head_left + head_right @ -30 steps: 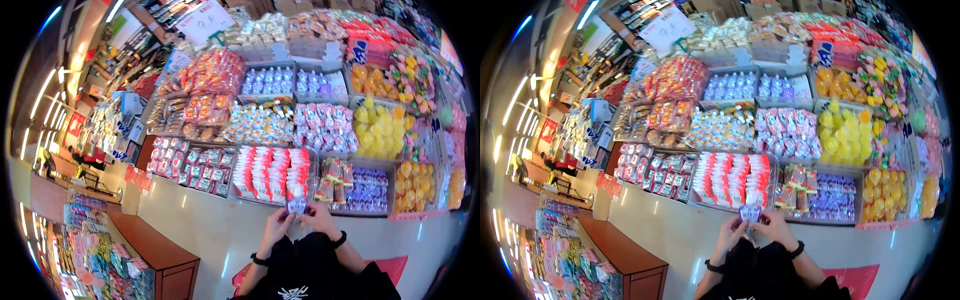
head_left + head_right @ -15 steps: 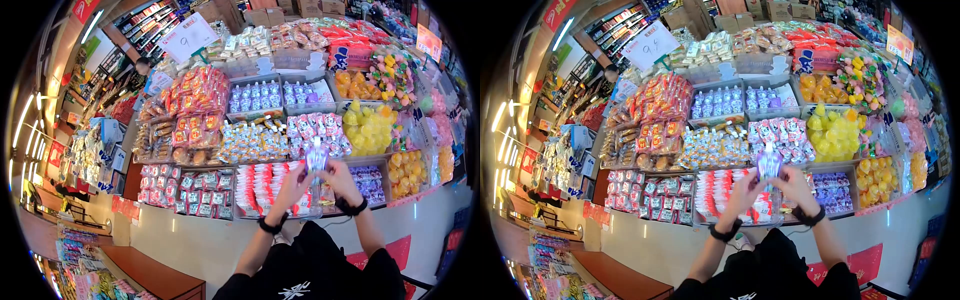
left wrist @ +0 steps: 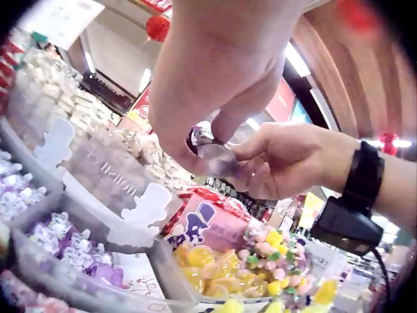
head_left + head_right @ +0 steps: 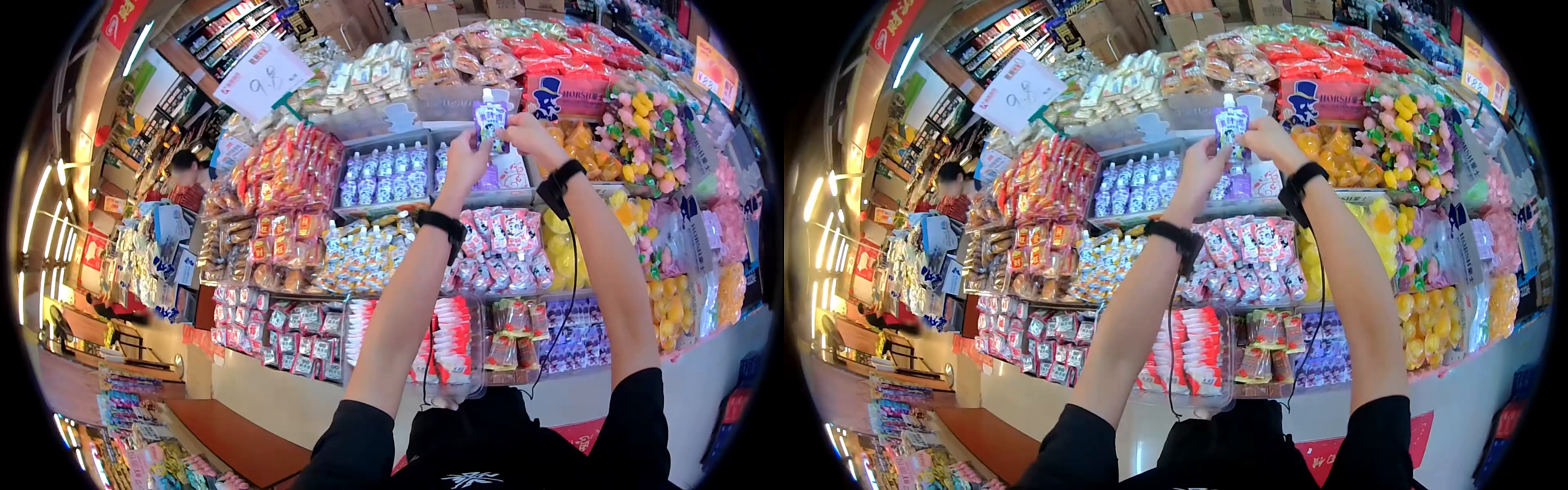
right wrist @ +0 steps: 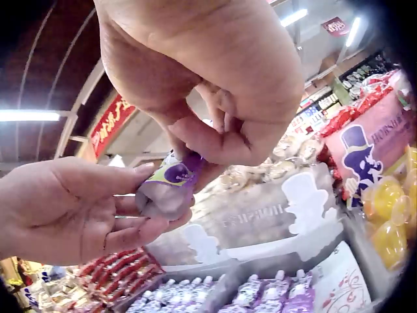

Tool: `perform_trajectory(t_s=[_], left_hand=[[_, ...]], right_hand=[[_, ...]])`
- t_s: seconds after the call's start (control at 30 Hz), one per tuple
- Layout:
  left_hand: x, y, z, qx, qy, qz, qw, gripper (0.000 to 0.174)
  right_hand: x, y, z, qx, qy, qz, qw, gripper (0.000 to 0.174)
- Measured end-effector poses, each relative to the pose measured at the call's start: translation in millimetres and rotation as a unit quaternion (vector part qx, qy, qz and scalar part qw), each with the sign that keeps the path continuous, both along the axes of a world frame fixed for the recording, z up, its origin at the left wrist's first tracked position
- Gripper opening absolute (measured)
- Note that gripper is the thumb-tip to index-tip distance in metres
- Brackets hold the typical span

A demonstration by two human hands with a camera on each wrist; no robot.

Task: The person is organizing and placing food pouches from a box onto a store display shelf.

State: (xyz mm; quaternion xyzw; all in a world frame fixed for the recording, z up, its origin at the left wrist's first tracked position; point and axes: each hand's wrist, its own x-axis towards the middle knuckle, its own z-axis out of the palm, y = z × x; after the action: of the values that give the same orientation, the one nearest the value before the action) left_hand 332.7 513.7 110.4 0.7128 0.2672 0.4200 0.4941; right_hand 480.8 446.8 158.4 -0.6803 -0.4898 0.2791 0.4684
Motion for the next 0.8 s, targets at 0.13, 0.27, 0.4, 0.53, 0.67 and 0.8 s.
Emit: perform_trajectory(t_s=[0.13,0.27,0.4,0.53,0.67,0.8], left_hand=[[57,46,-44,-0.006,0.079,0.028,0.996,0.037],[93,66,-97,0.079,0.191,0.025,0.978,0.037],[117,84,-147,0.066,0.236,0.047,0.968,0.05],[129,87,-162,0.121,0.338,0.062,0.931,0.055],[130,79,-169,0.107,0.384,0.072,0.914,0.045],[133,80,-173,0.156,0.411,0.069,0.896,0.045]], right_hand=[[56,57,-57,-0.04,0.042,-0.019,0.998,0.018],[95,110,-148,-0.156,-0.053,-0.117,0.979,0.036],[101,136,-191,-0.16,-0.069,-0.186,0.967,0.037],[101,147,-190,-0.243,-0.04,-0.2,0.948,0.038],[115,163,-212,-0.298,-0.071,-0.145,0.941,0.039],[137,178,-233,-0.374,-0.131,-0.037,0.917,0.032]])
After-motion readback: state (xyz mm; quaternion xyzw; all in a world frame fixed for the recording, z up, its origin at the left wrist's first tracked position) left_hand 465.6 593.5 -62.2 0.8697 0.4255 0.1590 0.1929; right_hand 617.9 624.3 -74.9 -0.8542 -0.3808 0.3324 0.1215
